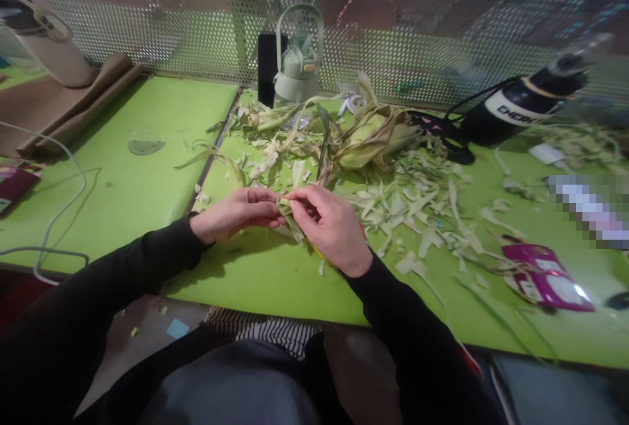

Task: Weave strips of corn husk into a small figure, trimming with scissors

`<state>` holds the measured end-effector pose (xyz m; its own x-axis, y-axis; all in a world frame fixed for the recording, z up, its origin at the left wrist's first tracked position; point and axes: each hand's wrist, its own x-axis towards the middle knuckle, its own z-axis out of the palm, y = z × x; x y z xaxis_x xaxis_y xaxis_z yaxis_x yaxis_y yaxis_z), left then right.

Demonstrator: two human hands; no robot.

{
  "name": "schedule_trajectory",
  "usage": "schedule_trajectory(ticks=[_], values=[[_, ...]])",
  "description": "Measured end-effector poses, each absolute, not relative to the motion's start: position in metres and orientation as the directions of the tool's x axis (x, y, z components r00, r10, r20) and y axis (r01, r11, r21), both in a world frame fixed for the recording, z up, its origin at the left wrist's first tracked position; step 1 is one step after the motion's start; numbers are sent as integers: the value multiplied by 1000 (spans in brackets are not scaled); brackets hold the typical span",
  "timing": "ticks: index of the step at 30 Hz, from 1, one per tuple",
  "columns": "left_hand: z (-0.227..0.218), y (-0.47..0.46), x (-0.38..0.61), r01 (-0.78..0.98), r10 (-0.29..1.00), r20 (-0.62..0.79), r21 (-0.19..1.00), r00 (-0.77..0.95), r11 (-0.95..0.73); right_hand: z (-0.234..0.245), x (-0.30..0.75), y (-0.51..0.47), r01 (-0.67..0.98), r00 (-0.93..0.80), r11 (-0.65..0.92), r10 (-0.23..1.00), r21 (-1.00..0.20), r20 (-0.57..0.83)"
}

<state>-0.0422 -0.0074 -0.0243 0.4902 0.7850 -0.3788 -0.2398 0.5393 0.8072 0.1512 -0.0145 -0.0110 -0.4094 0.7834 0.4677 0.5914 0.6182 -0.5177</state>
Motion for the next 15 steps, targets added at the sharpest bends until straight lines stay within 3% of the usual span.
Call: schedule_trajectory(ticks=[5, 11, 15], values=[[-28, -8, -43, -264, 799, -334, 820, 500, 508, -7, 150, -18, 619, -405, 623, 775, -479, 484], [-30, -10, -43, -255, 801, -282, 847, 528, 466, -8, 150, -19, 645, -494, 709, 672, -285, 552], [-29, -11, -43, -203, 812, -247, 892, 528, 403, -8, 151, -17, 606, -595, 766, 615, -213, 517]])
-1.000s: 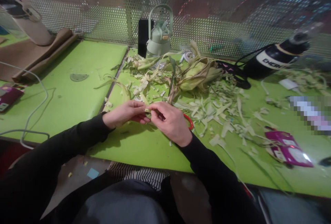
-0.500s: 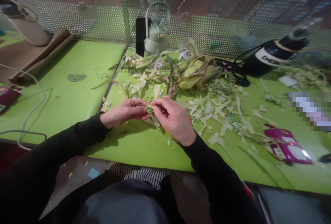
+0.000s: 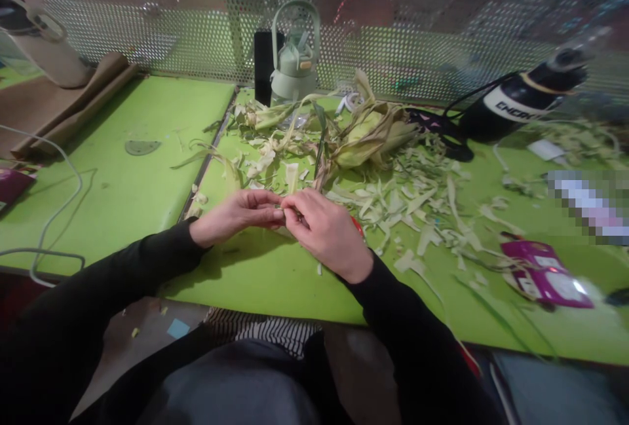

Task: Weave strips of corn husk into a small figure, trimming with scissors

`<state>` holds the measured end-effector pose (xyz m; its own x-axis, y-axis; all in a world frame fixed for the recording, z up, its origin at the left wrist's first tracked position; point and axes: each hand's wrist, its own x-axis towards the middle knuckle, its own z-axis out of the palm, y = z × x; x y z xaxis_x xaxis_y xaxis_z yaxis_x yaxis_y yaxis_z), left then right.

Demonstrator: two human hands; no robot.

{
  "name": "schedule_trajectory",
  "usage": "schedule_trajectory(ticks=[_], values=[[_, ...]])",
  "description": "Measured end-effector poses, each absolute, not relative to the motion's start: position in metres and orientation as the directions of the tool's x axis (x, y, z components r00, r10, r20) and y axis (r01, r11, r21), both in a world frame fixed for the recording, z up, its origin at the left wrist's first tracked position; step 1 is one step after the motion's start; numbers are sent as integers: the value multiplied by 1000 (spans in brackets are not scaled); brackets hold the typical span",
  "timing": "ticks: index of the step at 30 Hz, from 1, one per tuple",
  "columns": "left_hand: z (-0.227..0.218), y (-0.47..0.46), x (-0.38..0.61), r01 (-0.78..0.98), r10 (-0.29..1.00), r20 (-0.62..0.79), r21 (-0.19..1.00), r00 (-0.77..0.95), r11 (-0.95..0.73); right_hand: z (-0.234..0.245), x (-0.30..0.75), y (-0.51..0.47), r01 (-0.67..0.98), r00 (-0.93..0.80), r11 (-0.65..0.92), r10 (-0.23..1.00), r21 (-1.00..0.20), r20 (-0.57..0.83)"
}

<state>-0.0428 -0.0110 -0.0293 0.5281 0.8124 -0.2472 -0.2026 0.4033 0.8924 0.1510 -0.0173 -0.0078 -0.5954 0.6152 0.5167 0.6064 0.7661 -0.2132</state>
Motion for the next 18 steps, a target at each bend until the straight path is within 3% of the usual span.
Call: schedule_trajectory(ticks=[12, 18], values=[[-35, -9, -44, -193, 832, -217, 914, 511, 356, -10, 149, -21, 673, -533, 719, 635, -174, 559], [-36, -9, -43, -163, 820, -195, 930, 538, 328, -11, 152, -19, 640, -636, 768, 545, -21, 546]])
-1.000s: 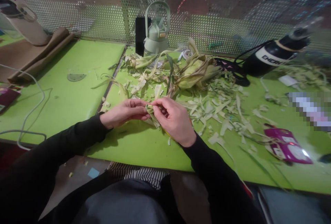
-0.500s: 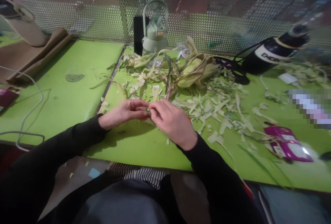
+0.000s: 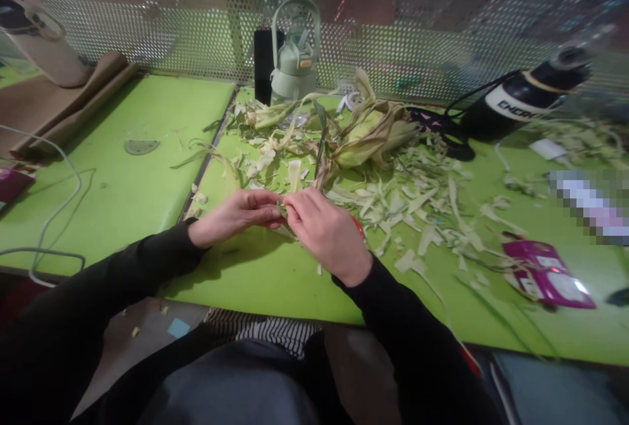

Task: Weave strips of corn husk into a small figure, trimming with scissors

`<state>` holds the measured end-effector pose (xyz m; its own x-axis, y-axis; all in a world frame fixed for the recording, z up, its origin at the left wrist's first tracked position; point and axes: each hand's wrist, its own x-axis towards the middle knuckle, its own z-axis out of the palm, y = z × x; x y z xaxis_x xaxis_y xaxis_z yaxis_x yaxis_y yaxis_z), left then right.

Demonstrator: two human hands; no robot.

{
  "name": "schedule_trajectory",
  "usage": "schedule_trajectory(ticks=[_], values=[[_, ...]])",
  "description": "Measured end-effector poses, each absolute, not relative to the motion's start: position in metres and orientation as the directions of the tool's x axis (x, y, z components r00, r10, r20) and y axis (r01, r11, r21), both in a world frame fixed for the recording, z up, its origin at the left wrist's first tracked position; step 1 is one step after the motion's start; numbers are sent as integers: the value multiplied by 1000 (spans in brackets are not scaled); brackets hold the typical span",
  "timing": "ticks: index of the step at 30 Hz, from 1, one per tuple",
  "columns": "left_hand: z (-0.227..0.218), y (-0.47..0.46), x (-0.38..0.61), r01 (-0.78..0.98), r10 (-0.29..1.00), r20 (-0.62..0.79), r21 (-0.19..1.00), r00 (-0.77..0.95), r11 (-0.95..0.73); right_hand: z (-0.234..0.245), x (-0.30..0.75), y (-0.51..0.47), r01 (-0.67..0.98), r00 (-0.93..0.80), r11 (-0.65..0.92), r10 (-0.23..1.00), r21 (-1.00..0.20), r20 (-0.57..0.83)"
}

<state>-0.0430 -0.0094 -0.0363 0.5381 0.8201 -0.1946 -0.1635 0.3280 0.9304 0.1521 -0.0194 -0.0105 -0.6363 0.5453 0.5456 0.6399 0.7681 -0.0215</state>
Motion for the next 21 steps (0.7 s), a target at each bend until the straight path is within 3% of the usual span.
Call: schedule_trajectory(ticks=[4, 8, 13, 16, 19, 21], values=[[-39, -10, -40, -135, 800, -209, 931, 563, 339, -7, 158, -18, 567, -764, 815, 466, 118, 446], [-43, -11, -37, -90, 797, -195, 951, 571, 297, -4, 161, -18, 568, -782, 818, 504, 88, 365], [-46, -11, -37, -41, 809, -130, 981, 574, 187, -5, 157, -18, 552, -792, 828, 484, 98, 372], [-46, -10, -40, -68, 820, -104, 983, 563, 172, -7, 154, -17, 528, -768, 849, 484, -13, 421], [-44, -7, -42, -148, 842, -136, 958, 522, 246, -9, 153, -14, 560, -648, 814, 548, -157, 530], [-42, -5, -43, -176, 849, -175, 939, 498, 296, -9, 155, -11, 567, -593, 802, 557, -189, 581]])
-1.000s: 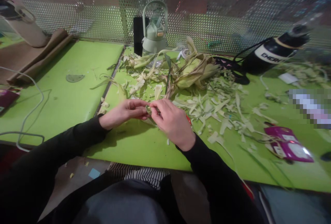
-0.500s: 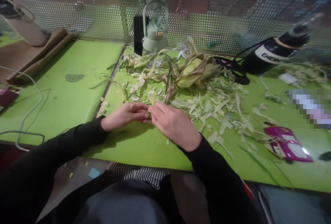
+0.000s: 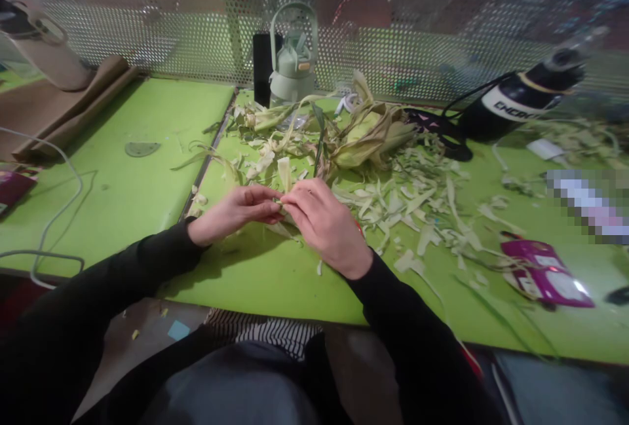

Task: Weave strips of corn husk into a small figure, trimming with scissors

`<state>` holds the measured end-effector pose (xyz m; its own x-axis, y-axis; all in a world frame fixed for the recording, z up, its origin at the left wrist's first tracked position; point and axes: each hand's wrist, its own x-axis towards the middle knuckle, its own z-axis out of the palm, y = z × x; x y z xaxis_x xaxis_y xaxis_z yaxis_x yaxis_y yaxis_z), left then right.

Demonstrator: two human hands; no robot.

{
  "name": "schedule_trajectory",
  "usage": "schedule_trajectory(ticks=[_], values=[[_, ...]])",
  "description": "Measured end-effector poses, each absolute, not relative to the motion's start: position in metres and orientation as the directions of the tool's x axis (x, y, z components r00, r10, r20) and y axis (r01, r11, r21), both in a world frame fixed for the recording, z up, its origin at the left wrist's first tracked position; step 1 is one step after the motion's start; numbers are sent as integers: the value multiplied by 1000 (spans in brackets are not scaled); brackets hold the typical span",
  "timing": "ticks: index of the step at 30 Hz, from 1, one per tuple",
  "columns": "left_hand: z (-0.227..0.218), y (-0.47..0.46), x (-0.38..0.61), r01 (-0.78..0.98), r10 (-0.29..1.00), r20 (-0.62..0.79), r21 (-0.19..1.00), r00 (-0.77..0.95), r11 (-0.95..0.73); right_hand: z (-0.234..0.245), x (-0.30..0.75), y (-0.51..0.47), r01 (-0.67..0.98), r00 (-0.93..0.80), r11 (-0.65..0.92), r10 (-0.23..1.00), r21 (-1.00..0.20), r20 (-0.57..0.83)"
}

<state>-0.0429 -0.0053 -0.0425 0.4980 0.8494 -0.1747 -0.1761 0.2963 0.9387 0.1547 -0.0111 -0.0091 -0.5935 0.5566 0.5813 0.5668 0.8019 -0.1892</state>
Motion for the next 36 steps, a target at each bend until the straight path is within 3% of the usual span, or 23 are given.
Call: schedule_trajectory(ticks=[4, 9, 12, 19, 26, 32, 36], values=[[-41, -4, -43, -145, 836, -217, 933, 504, 330, -8, 157, -8, 544, -627, 822, 531, -167, 570], [-44, -6, -42, 27, 854, -181, 981, 488, 192, -10, 154, -13, 565, -745, 823, 476, 62, 467], [-44, -7, -41, 90, 855, -175, 984, 488, 150, -12, 155, -15, 577, -769, 808, 488, 119, 414], [-41, -2, -47, -26, 798, -201, 965, 568, 262, -11, 161, -8, 558, -748, 829, 521, -37, 411], [-47, -5, -44, 14, 792, -193, 974, 579, 227, -14, 161, -9, 528, -797, 849, 496, 0, 343], [-39, -5, -46, -45, 801, -176, 968, 573, 246, -11, 162, -3, 517, -689, 816, 575, -258, 441], [-36, -4, -47, 5, 786, -182, 975, 591, 221, -4, 169, 2, 489, -732, 818, 574, -303, 367]])
